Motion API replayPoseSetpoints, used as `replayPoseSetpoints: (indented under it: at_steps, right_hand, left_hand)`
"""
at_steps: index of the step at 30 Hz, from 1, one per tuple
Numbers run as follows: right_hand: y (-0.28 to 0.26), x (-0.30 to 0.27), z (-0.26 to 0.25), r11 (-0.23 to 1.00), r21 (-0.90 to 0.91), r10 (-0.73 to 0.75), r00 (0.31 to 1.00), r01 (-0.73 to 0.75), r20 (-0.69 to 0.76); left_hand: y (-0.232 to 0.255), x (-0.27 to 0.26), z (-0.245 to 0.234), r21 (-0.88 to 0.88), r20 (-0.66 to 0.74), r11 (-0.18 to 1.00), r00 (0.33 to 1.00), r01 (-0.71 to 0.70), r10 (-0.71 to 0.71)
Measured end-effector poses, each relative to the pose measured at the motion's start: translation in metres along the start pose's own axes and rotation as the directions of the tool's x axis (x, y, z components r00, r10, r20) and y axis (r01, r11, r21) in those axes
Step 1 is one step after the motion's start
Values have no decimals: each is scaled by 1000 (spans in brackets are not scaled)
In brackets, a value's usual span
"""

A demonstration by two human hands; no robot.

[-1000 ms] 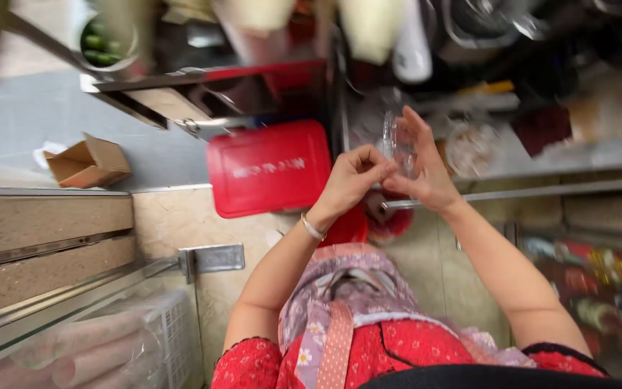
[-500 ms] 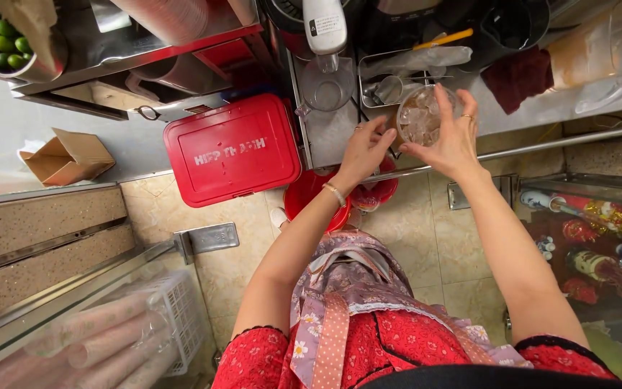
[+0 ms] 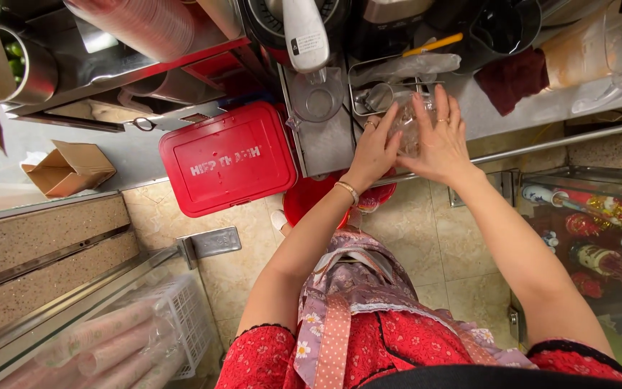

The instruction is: Preparing a fruit-based juice drink by slicing kumquats, squeezing them into a cup with a strainer, and adding ice.

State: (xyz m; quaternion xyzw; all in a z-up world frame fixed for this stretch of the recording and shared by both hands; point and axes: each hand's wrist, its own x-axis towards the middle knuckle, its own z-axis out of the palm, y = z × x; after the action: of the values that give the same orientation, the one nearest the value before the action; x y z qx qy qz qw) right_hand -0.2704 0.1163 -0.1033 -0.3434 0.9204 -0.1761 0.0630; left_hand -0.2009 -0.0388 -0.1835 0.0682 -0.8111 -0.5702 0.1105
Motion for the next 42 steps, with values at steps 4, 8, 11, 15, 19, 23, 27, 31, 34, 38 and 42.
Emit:
replayPoseSetpoints:
  at_steps: [4,8,11,15,19,23,27,31,34,38,42]
  right_hand:
    - [25,-18,4,938,347,26,998,-7,-50]
    - [29,-26,16,874,483,151,974,-53,-167]
    - [28,-18,19,895,446,166,947,-28,-274]
    - [31,-8,16,930,367,94,944,31,-317]
    - [30,-4,14,933,352,47,949,69,-312]
    - [37,-4,21,917,396,78,947,56,-313]
    - [49,-7,38,798,603,199,941,6,-273]
    - [70,-4,52,615,788,267,949,-34,-167]
    - [88,0,56,474,873,292,956,-110,-38]
    - [78,-8,62,320,940,311,950,-118,14]
    - [66,-11,61,278,959,375,926,-63,-48]
  left_hand:
    - [-5,0,5,52,9,999,1000,6,-6]
    - [16,6,-1,111,35,994,999,-4,1]
    - [17,9,-2,198,50,980,999,-31,22]
    - [12,14,1,387,55,917,995,-97,83]
    - [11,18,4,546,70,827,991,-133,113]
    - [19,26,8,594,97,793,991,-134,95]
    - [17,29,19,592,128,775,975,-220,179]
    - [19,32,22,529,206,785,947,-321,248]
    - [13,32,25,526,239,780,939,-340,248]
    - [20,32,28,506,237,809,950,-299,203]
    - [44,30,30,528,163,808,965,-263,208]
